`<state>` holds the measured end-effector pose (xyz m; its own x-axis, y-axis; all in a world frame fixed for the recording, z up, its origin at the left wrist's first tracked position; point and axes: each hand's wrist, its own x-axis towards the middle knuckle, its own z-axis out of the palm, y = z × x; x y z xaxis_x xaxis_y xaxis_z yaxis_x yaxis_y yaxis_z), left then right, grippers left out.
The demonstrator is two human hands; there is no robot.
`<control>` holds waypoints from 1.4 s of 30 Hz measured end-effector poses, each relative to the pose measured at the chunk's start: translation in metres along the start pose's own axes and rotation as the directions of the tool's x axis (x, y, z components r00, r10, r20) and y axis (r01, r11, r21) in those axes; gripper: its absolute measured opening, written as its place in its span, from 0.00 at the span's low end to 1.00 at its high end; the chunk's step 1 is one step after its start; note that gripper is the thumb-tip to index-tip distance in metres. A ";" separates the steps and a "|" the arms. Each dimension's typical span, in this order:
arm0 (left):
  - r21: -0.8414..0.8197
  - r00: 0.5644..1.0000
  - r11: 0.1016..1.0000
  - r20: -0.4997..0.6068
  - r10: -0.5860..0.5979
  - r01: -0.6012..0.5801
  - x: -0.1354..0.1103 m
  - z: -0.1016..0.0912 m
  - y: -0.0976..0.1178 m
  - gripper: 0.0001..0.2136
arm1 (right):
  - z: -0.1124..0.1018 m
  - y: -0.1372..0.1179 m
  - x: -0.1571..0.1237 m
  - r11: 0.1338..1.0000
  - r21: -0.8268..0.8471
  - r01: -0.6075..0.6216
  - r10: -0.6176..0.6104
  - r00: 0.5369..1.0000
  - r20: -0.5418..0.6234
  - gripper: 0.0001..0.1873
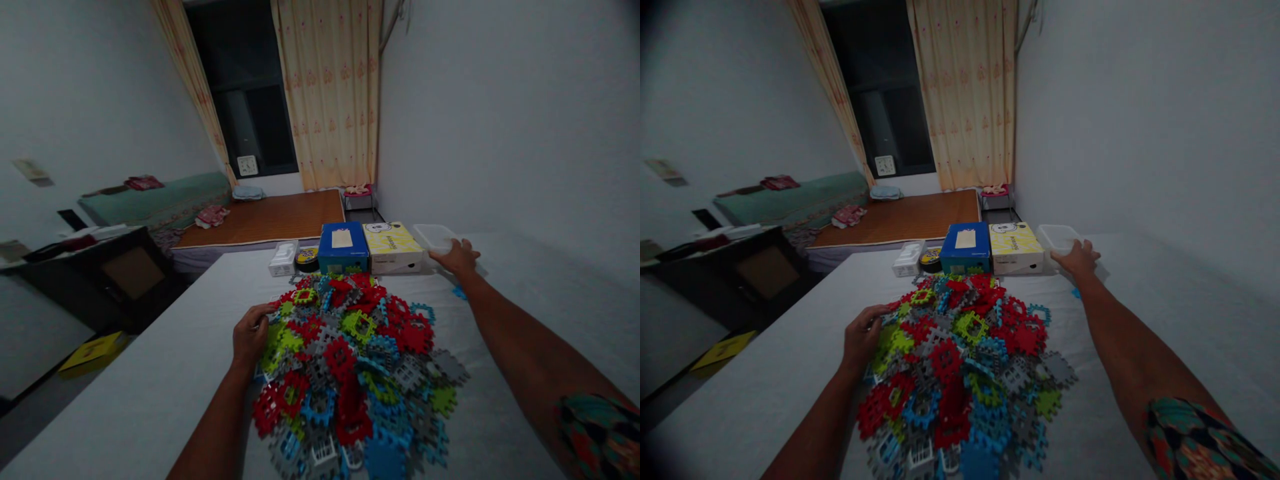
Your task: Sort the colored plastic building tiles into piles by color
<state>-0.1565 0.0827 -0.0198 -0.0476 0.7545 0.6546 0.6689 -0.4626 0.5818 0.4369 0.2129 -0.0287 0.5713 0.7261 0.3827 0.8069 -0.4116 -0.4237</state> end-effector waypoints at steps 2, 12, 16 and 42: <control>-0.003 1.000 1.000 -0.001 0.000 0.000 0.000 0.001 -0.002 0.11 | -0.011 0.003 0.001 0.992 0.065 -0.104 0.104 0.995 0.002 0.52; -0.004 1.000 1.000 -0.010 -0.010 0.010 0.002 0.005 0.002 0.12 | -0.084 -0.097 0.011 0.974 0.126 0.190 -0.172 0.975 -0.143 0.48; -0.023 1.000 1.000 -0.016 0.006 -0.007 0.001 0.004 0.001 0.12 | -0.063 -0.196 -0.032 0.916 0.202 0.346 -0.339 0.938 -0.069 0.48; -0.055 0.999 0.998 -0.050 0.014 -0.017 -0.002 0.004 -0.001 0.13 | -0.050 -0.254 -0.085 0.965 0.189 0.179 -0.200 0.975 0.099 0.48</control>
<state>-0.1544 0.0838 -0.0239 -0.0751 0.7239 0.6858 0.6276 -0.5001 0.5966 0.1909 0.2278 0.0877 0.3805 0.8445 0.3768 0.8528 -0.1629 -0.4961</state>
